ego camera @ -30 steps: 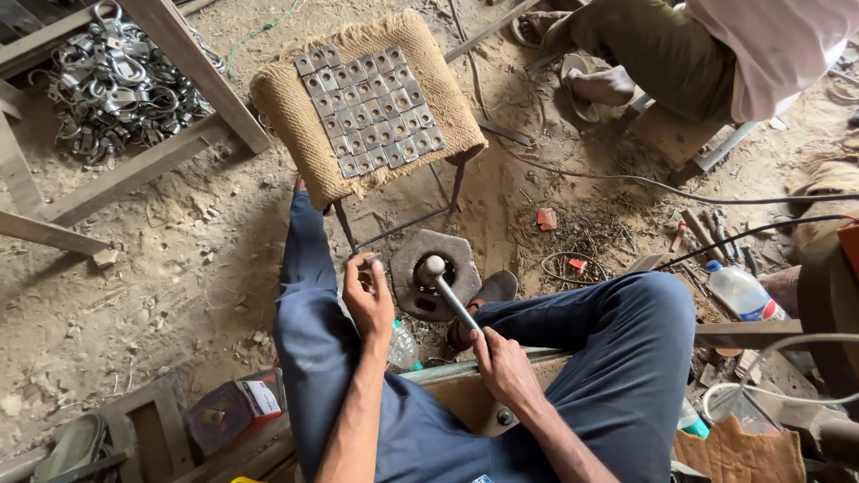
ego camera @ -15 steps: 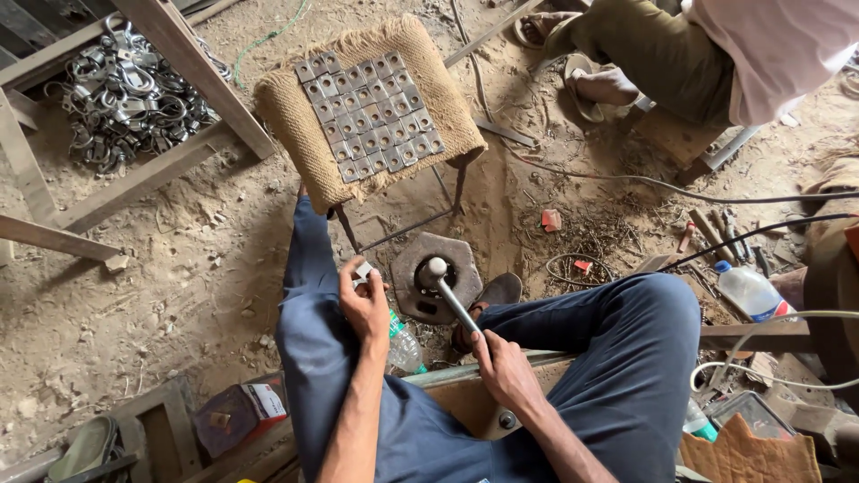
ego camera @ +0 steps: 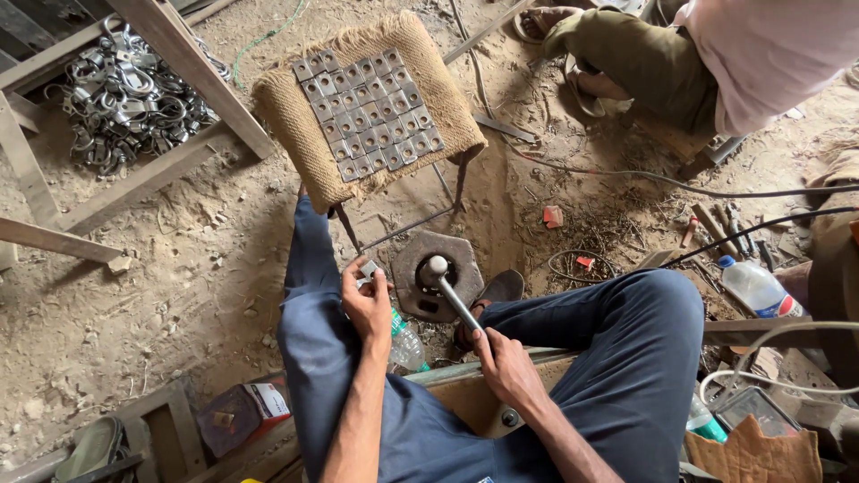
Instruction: The person sits on the ground and repeatedly hammers small metal plates on an anvil to shape them. They pick up each plate from a nearby pile, strike it with a hammer, and place the finished piece onto a cloth-covered stool.
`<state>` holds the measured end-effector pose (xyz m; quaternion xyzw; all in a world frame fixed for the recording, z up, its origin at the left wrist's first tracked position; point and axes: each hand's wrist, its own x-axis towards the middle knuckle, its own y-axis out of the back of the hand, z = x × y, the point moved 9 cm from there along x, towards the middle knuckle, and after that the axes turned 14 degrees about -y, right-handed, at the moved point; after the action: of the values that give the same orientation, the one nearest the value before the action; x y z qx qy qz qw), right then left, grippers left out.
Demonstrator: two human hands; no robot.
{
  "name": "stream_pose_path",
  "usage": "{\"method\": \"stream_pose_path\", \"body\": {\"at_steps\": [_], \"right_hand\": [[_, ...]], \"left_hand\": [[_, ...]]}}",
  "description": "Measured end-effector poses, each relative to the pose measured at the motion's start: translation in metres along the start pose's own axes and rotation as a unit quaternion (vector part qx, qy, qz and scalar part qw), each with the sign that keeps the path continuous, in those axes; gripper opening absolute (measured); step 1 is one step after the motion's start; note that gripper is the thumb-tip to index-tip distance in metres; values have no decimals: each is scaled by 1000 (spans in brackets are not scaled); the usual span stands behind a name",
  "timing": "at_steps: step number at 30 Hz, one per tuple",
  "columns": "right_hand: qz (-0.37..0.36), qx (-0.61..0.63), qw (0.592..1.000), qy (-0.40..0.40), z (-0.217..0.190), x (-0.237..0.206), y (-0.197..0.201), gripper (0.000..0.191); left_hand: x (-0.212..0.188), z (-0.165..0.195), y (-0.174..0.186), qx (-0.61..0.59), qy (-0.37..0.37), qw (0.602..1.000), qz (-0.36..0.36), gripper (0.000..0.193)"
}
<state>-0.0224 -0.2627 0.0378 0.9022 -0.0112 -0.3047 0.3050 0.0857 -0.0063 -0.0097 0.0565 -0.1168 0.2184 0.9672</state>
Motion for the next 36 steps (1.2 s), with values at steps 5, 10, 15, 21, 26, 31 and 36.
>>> {"method": "stream_pose_path", "body": {"at_steps": [5,10,15,21,26,31,36], "right_hand": [[5,4,1000,8,0,0,0,48],[11,-9,1000,4,3,2,-3,47],[15,-18,1000,3,10,5,-7,41],[29,-40,999,20,20,9,-13,40],[114,-101,982,114,13,2,-11,37],[161,-164,967,110,5,-7,-21,32],[86,-116,988,63,-3,-9,-22,37]], "left_hand": [[1,9,0,-18,-24,1000,9,32],[4,14,-1,-21,-28,999,-3,31],[3,27,0,14,-98,995,-10,19],[0,26,-6,17,-79,996,-39,16],[1,18,-13,40,-54,996,-60,18],[-1,39,1,105,-176,978,-36,51],[-2,30,6,139,-114,980,-88,50]]}}
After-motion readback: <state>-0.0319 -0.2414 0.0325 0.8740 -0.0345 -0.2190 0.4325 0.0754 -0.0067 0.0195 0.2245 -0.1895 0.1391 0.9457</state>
